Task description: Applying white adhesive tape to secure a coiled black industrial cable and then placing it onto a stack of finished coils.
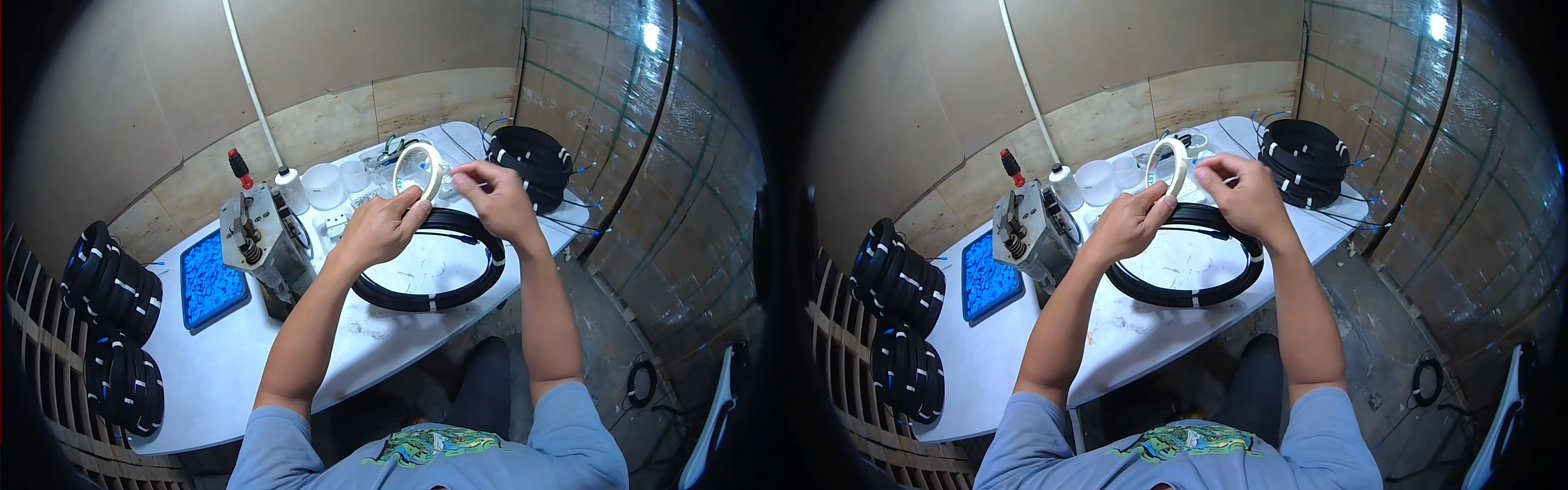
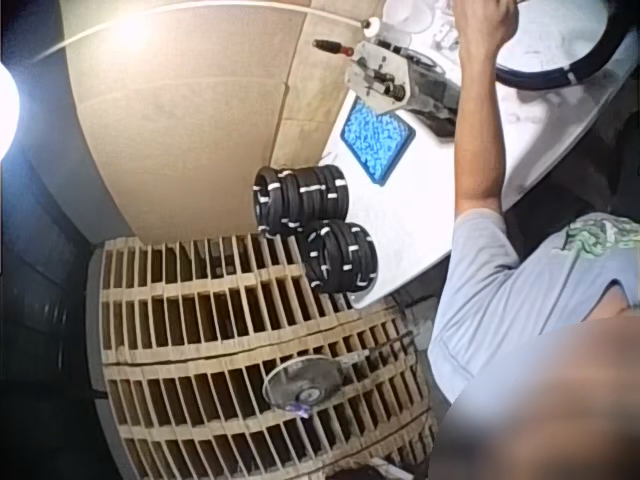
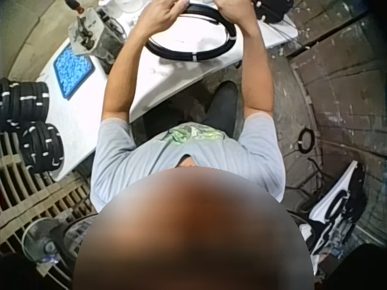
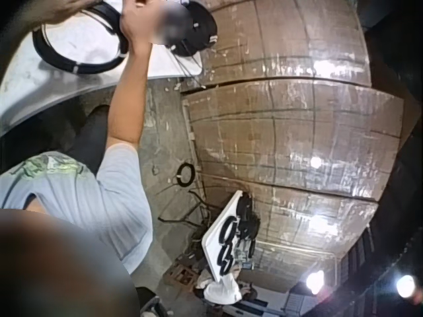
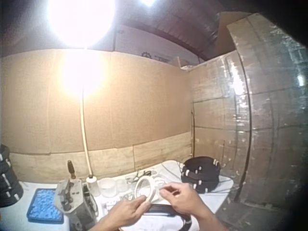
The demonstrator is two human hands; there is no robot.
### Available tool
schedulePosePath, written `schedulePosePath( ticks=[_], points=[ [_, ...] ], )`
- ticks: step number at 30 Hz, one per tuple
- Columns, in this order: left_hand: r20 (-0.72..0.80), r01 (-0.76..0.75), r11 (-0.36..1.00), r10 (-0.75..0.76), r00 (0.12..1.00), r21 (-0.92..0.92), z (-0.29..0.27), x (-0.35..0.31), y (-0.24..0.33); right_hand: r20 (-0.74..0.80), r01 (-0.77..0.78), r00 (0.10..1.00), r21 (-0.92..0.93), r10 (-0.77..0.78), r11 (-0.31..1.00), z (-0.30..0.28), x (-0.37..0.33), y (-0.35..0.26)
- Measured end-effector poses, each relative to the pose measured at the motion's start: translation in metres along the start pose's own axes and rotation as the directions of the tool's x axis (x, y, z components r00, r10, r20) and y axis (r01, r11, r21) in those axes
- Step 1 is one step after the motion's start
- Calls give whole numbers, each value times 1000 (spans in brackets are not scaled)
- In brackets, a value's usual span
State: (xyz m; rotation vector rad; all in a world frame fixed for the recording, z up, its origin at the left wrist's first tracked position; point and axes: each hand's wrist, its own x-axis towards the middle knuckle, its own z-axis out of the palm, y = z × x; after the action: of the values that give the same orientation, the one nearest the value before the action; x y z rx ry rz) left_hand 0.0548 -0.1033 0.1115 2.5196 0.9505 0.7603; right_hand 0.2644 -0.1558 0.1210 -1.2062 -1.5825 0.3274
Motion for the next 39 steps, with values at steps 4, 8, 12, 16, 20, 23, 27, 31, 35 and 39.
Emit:
schedulePosePath(
  ticks=[4, 8, 12, 16, 20, 23, 27, 31, 35, 39],
  points=[
    [3, -47, 999, 47, 999, 2, 4, 0, 7, 282, -198, 953, 297, 112, 934, -3, 7, 5],
    [-21, -63, 998, 62, 998, -17, 4, -1, 5, 30, -153, 988, 318, 152, 936, 4, 9, 2],
    [5, -44, 999, 44, 999, -6, 4, 0, 9, -59, 42, 998, 238, -28, 970, 3, 14, 10],
    [-17, 26, 999, -26, 1000, 18, 5, 3, 5, -157, 546, 801, -203, -577, 813, 6, -1, -10],
    [-64, 21, 1000, -22, 998, -6, 4, 5, -6, -446, 507, 818, 259, -364, 823, 13, -22, -16],
    [-61, 33, 999, -34, 998, -22, 4, 3, -7, -182, 205, 960, -61, -213, 977, -2, -10, -5],
    [-61, 2, 1000, -3, 998, -23, 7, 0, -4, 307, -91, 950, 97, 57, 991, 3, 1, 4],
    [-47, 40, 999, -41, 998, -18, 4, -2, -2, 383, -115, 922, 141, 53, 983, 10, 10, -2],
    [-53, 15, 999, -16, 998, -31, 4, -3, -8, 424, -287, 885, 169, 194, 943, 16, 13, -6],
    [-126, 50, 995, -61, 990, -87, 8, -6, -10, 213, -239, 965, 494, 150, 836, 16, 20, -6]
  ],
)
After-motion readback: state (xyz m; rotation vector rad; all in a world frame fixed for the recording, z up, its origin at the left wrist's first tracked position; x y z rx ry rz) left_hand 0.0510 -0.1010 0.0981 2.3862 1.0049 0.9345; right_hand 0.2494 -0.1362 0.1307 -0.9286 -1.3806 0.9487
